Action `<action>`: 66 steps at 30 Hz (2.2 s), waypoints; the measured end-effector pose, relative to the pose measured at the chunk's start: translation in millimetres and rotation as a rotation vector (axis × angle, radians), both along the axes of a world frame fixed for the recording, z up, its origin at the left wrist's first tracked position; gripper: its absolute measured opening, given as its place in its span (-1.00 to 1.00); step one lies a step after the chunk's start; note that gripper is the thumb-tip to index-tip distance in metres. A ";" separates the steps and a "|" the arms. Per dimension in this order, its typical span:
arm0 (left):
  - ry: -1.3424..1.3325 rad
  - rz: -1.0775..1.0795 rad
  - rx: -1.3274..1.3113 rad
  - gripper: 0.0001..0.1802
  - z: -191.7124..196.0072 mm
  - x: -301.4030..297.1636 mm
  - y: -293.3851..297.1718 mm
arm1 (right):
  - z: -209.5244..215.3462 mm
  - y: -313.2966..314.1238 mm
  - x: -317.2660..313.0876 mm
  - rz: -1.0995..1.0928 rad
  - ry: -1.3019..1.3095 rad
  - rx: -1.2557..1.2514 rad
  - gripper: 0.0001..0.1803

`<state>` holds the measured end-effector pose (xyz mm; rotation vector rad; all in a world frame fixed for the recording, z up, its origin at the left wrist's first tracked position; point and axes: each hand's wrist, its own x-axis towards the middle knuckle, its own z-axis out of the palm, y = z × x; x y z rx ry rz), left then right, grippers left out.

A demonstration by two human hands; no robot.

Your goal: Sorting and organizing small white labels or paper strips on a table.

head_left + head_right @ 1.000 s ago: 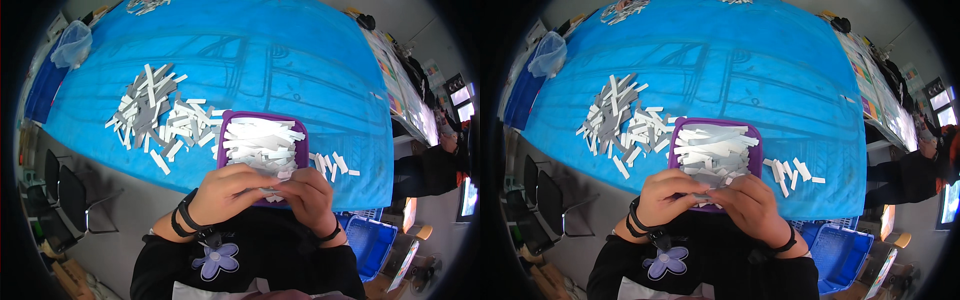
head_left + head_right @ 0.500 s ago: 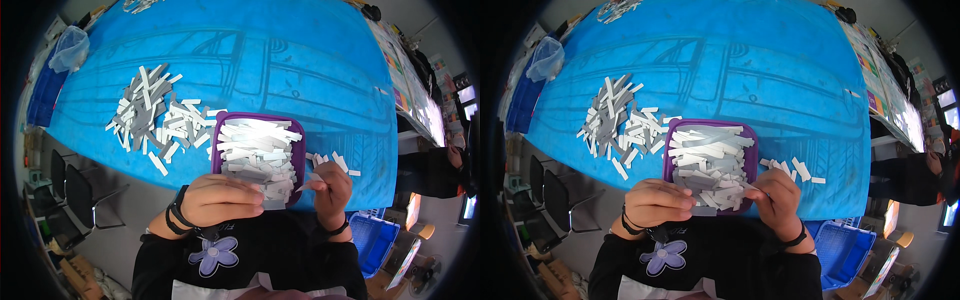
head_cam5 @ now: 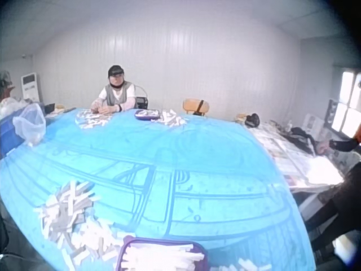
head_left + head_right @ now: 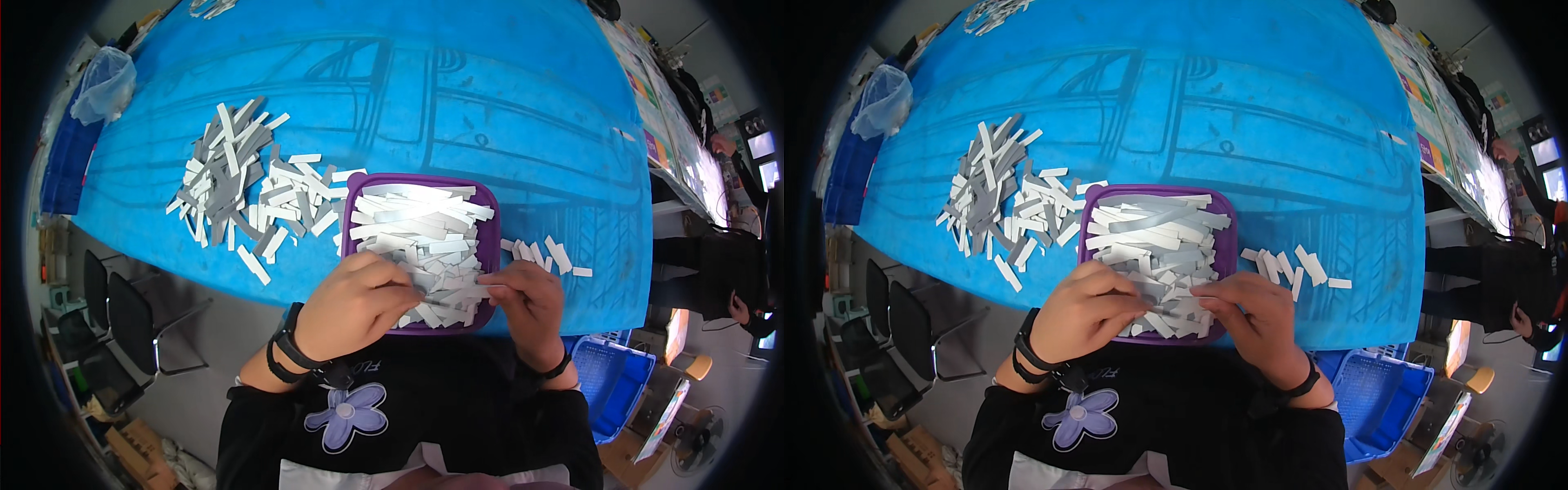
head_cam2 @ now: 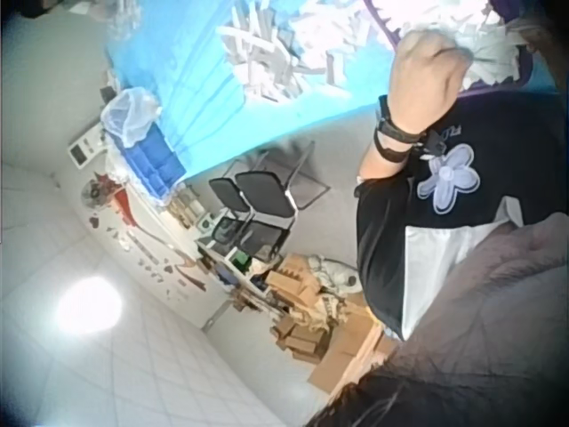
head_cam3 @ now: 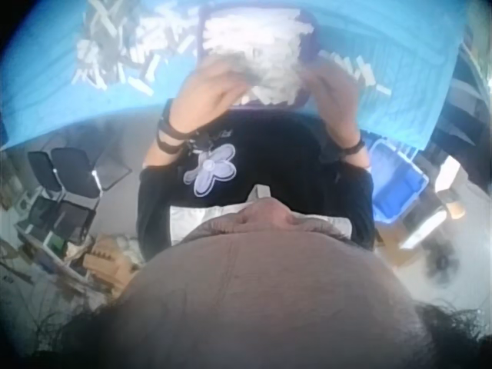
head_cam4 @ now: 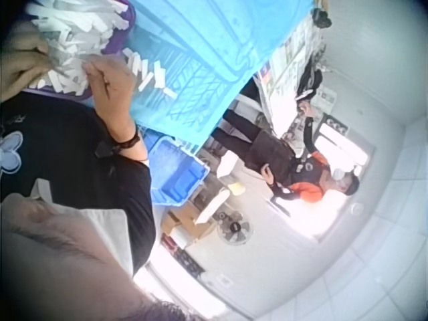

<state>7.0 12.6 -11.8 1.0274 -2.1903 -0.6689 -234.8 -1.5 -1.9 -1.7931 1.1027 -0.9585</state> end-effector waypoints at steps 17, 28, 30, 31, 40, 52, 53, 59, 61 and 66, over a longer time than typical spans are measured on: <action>-0.325 0.605 0.004 -0.61 -20.8 84.4 -4.1 | -8.6 2.7 9.8 0.127 0.405 -0.341 -0.64; -0.345 0.578 -0.019 -0.63 -32.5 91.1 -10.7 | -0.2 -6.2 55.2 0.567 0.442 -0.538 -0.53; -0.358 0.580 -0.027 -0.63 -33.8 91.4 -9.8 | -4.7 -5.6 66.5 0.646 0.429 -0.584 -0.48; -0.367 0.590 -0.031 -0.64 -33.6 91.6 -9.2 | -7.3 -4.9 67.6 0.641 0.429 -0.586 -0.48; -0.301 0.538 -0.057 -0.68 -33.5 90.6 -9.1 | -22.8 -2.3 62.2 0.681 0.430 -0.543 -0.59; -0.387 0.479 -0.179 -0.53 -32.7 79.7 -29.1 | -34.2 -1.0 61.5 0.697 0.444 -0.502 -0.54; -0.384 0.470 -0.185 -0.53 -33.8 80.8 -29.1 | -35.7 0.8 61.6 0.688 0.453 -0.525 -0.51; -0.236 0.515 -0.042 -0.53 -29.4 79.1 -25.8 | -41.2 9.6 63.1 0.614 0.463 -0.566 -0.48; -0.241 0.490 -0.084 -0.57 -31.4 83.0 -27.0 | -40.8 8.4 63.5 0.604 0.450 -0.550 -0.47; 0.035 0.548 -0.086 -0.79 -21.3 79.0 -28.0 | -12.1 5.6 55.8 0.511 0.375 -0.676 -0.43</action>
